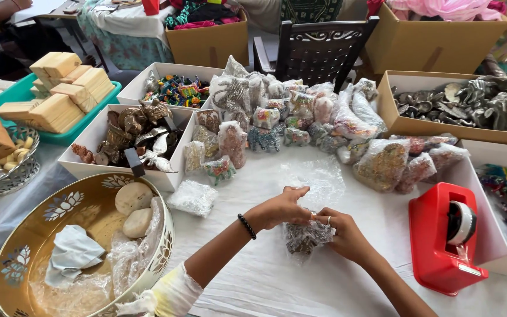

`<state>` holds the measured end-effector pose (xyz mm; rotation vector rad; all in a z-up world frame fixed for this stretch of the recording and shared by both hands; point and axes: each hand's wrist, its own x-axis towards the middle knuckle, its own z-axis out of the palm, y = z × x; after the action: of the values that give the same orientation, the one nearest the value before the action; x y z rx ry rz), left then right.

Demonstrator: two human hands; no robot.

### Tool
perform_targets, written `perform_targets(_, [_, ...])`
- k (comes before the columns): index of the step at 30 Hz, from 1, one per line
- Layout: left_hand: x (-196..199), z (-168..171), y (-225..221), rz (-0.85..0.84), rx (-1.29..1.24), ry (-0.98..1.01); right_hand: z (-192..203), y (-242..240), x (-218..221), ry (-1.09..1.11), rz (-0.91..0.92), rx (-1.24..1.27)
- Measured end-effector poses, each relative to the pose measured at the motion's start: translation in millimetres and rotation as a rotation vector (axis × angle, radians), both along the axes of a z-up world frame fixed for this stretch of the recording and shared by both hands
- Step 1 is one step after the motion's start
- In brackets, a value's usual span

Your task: The person wraps small decorative figurines in bubble wrap and secures them with tape. The person handles multiple items one at a time, wrapping each carefully and placing the finished packages on the table.

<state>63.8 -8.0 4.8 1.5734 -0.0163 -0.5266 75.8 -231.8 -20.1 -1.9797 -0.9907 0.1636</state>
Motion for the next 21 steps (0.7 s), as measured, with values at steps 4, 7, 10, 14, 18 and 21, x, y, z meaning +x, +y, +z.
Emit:
perform_targets(4, [-4.2,22.9,-6.6,-0.055,0.049,0.024,-13.1,-17.9,15.4,0.378,-0.058,-0.027])
perform_targets(7, [-9.1,36.4,-7.5,-0.064,0.024,0.063,-7.8,-20.6,17.6,0.791,-0.101,0.193])
perform_targets(10, [2.8,21.2,-1.2,-0.075,0.044,0.094,-10.8,-11.3,20.1,0.727,-0.138,0.004])
perform_targets(14, [6.2,33.3,15.3,-0.174,0.050,-0.226,-16.6,-10.1,13.6,0.653,-0.187,0.009])
perform_targets(18, [-14.9,61.7,31.3,0.368,-0.084,-0.180,-17.3,-10.7,17.1,0.695,-0.184,0.018])
perform_targets(21, [-15.3,-21.9,42.3,0.407,0.285,-0.609,-6.4,-5.8,15.5,0.693,-0.214,0.066])
